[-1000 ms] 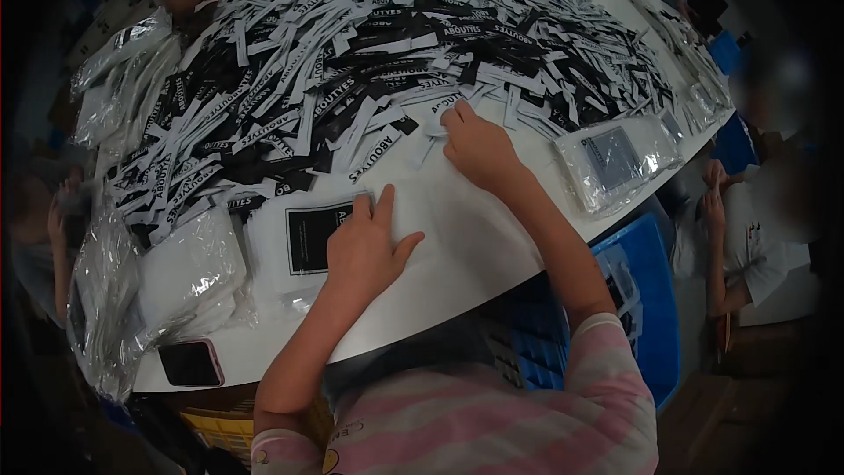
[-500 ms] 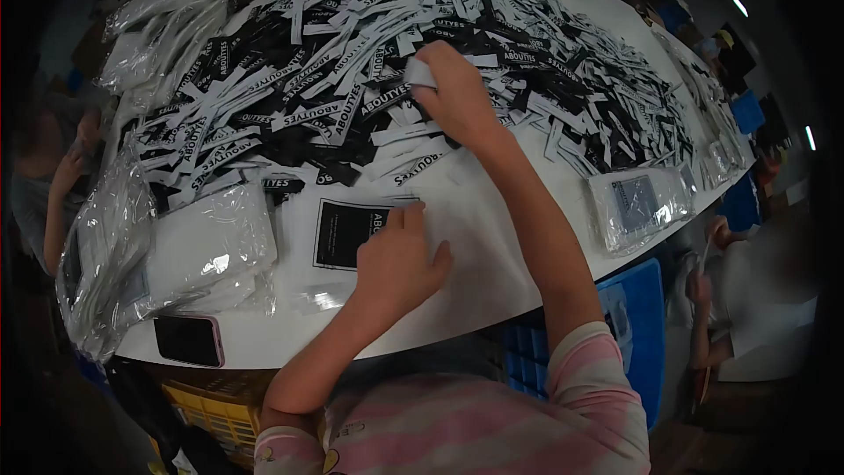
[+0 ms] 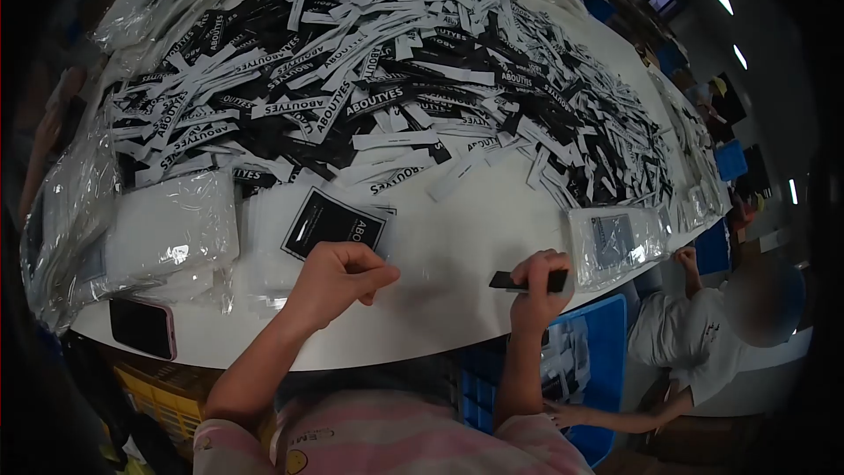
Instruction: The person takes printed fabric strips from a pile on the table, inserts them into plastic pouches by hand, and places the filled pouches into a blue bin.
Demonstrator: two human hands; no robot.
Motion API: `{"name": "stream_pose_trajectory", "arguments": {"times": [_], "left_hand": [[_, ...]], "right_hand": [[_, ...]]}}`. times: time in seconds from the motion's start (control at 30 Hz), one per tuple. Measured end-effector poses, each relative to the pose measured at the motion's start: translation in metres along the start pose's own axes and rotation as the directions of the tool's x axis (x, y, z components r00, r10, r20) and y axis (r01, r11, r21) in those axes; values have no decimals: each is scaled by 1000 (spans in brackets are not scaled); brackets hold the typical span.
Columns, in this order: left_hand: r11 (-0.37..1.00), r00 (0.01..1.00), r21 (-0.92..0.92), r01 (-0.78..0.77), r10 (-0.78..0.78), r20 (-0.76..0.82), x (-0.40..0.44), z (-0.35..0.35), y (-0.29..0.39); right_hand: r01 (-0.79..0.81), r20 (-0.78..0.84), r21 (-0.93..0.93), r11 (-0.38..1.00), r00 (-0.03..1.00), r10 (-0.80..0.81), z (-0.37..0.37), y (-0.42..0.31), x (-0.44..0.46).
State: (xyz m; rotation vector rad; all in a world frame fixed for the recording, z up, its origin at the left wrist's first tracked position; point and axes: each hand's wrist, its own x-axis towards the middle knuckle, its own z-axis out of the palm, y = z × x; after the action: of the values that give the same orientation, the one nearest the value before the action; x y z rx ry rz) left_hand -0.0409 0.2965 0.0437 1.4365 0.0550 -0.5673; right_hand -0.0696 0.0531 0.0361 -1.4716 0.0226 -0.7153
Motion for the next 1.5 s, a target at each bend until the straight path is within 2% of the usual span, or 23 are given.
{"name": "stream_pose_trajectory", "arguments": {"times": [0.07,0.13,0.17,0.2,0.27,0.33,0.4,0.43,0.5,0.53,0.63,0.7,0.8,0.83,0.9,0.97,1.03,1.1,1.27,1.33,1.4,1.43,1.5], "left_hand": [[999,1000,-38,-18,18,7,-2,3,-3],[996,998,-77,-55,56,14,-1,5,-3],[993,996,-89,-77,80,27,-1,7,-3],[989,994,-102,-102,107,37,-1,8,-3],[986,993,-124,-114,118,25,0,10,-2],[983,991,-132,-125,130,30,-4,12,1],[985,994,-138,-107,110,16,-7,20,7],[985,994,-138,-106,110,23,-6,26,7],[992,992,-14,-127,128,24,-6,40,7],[986,988,-77,-149,152,35,-6,46,4],[981,980,-57,-185,188,60,-1,42,-4],[978,976,-13,-209,209,55,-6,43,2],[950,949,41,-309,305,75,-9,44,4],[922,920,49,-385,380,96,-9,45,4],[902,911,131,-412,405,78,-9,50,3],[876,901,215,-432,430,61,-10,52,0],[546,730,583,-601,672,123,-13,53,-6],[507,703,624,-595,704,98,-17,57,-11],[458,734,741,-492,676,70,-30,51,2],[68,493,837,-543,833,252,-30,49,31],[101,563,819,-564,773,293,-26,44,30],[133,622,807,-575,712,326,-25,41,29],[127,603,818,-561,740,298,-25,39,30]], "right_hand": [[97,24,164,982,994,-102,-8,-1,-8],[-25,165,-64,998,986,35,-11,15,-14],[-221,119,-26,975,968,222,-7,22,-19],[-220,118,-22,975,968,221,-7,19,-18],[71,203,-155,985,979,-39,-11,7,-18],[37,205,-252,967,979,16,-7,6,-19],[-123,229,-470,874,939,255,-3,8,-22],[-14,317,-463,887,931,180,9,0,-21],[-34,373,-377,926,909,185,48,-42,-22],[-35,366,-378,925,912,184,49,-45,-19],[-159,519,-335,929,792,322,45,-46,-11],[-369,621,-326,870,611,491,37,-41,-6],[-381,580,-427,820,580,572,32,-41,0],[-380,579,-428,820,581,572,32,-38,-2],[-195,507,-378,905,774,379,32,-32,-9],[-64,452,-399,915,854,257,43,-35,-15],[63,395,-429,901,910,124,47,-34,-17],[251,248,-590,767,961,-123,48,-29,-16],[252,323,-546,799,943,-77,48,-39,-10],[268,378,-508,818,923,-67,44,-50,-5],[48,612,-313,949,774,163,38,-58,-3],[48,607,-315,948,777,163,41,-61,0],[9,316,-147,989,948,39,45,-67,4]]}}
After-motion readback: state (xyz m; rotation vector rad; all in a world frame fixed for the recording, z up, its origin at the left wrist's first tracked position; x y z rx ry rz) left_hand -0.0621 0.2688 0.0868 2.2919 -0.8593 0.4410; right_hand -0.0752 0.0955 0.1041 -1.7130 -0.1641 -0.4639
